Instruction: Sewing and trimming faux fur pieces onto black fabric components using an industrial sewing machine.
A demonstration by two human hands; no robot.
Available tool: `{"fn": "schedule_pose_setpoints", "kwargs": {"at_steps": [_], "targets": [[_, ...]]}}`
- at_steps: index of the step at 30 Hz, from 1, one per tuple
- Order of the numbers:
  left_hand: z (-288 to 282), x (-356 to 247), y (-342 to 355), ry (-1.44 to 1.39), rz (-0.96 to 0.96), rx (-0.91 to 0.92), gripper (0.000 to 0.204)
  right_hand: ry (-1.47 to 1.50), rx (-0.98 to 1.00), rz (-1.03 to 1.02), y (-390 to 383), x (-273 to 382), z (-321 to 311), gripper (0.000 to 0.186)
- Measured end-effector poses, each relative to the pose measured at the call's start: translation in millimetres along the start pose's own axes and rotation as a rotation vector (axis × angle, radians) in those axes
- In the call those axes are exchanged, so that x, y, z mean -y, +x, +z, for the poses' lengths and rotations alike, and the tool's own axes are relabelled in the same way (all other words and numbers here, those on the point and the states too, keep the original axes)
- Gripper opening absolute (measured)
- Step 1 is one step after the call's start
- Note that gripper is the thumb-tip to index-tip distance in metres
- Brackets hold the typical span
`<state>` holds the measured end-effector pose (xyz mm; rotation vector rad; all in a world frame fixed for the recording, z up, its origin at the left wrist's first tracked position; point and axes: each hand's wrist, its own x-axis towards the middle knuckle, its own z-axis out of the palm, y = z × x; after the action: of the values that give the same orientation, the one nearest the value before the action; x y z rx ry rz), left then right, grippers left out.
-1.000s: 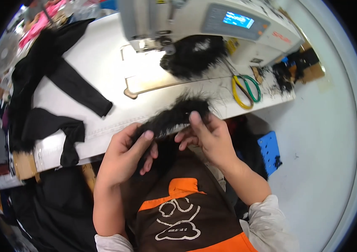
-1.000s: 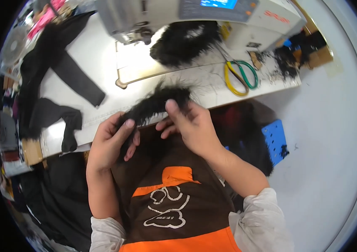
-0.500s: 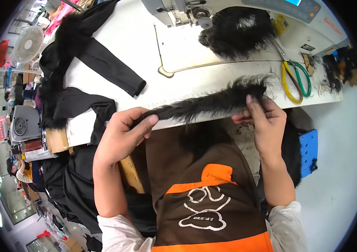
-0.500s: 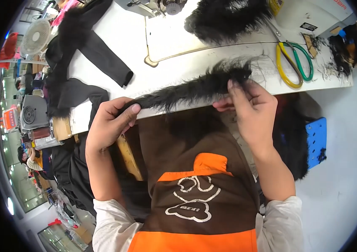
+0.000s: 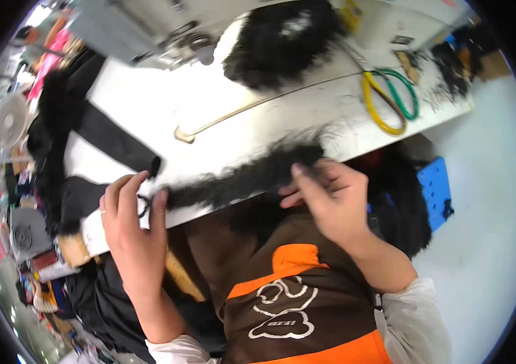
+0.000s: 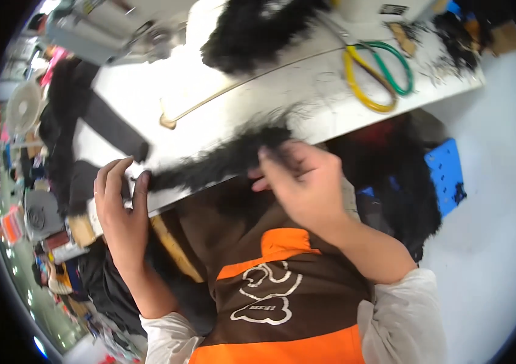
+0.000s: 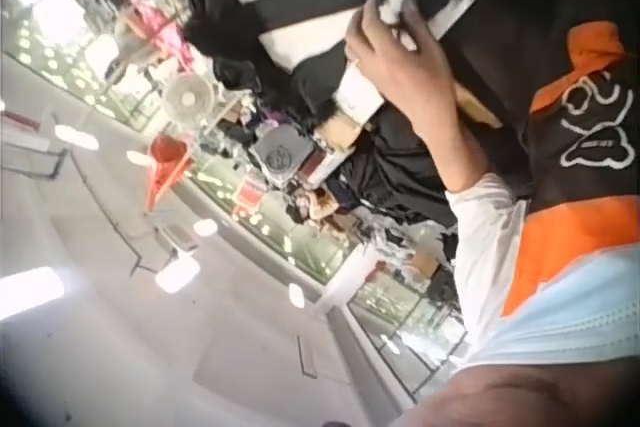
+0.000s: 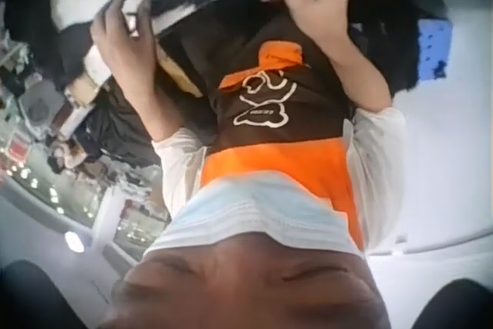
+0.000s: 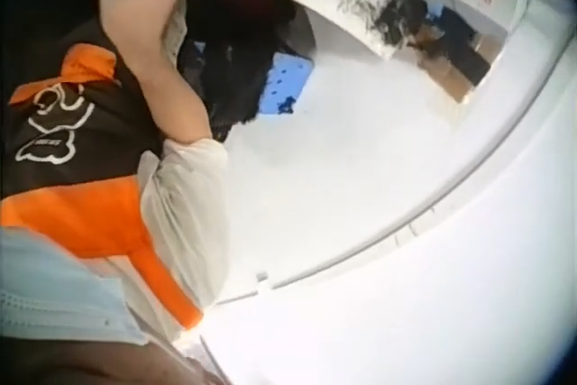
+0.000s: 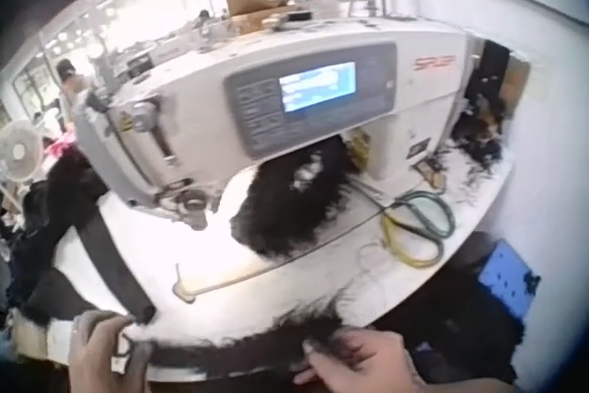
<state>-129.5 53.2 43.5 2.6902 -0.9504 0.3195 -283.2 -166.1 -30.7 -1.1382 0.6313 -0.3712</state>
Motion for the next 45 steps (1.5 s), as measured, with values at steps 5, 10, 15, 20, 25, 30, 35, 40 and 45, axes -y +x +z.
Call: {"fn": "schedule_pose_setpoints", "kwargs": {"at_steps": [5,10,15,20,25,30,35,40,45], "targets": [[58.0,-75.6,15.0,-0.569,0.371,0.09,0.043,-0.037,0.046,-0.056,-4.1,-2.9,1.4,0.021],[85.5,-85.8,15.1,-0.492,0.474,0.089,0.045,-0.207,0.068,-0.134,-16.1,-2.6,-23.9,0.018],[85.1,-93.7,18.7,-0.507,0.386,0.139,0.044,-0.379,-0.022,-0.322,-18.3,-8.3,-44.2,0.036],[88.6,-100.2,22.1,-0.472,0.389,0.108,0.038,-0.724,0.013,-0.602,-7.3,-14.4,-43.7,0.061],[92.1,-105.2,28.3,-0.504,0.406,0.079,0.033,-0.747,0.056,-0.587,-5.1,-15.5,-40.3,0.069],[90.8,-99.8,25.1,-0.57,0.307,0.126,0.028,-0.858,0.084,-0.665,-8.4,-10.5,-34.5,0.072],[90.5,-101.5,23.3,-0.532,0.268,0.127,0.031,-0.909,0.125,-0.708,-6.7,-12.3,-34.7,0.071],[93.0,-101.1,25.0,-0.529,0.253,0.093,0.032,-0.92,0.18,-0.636,-3.7,-9.7,-35.0,0.077],[95.7,-100.2,26.3,-0.524,0.283,0.094,0.032,-0.888,0.107,-0.68,-1.8,-15.9,-32.2,0.073]]}}
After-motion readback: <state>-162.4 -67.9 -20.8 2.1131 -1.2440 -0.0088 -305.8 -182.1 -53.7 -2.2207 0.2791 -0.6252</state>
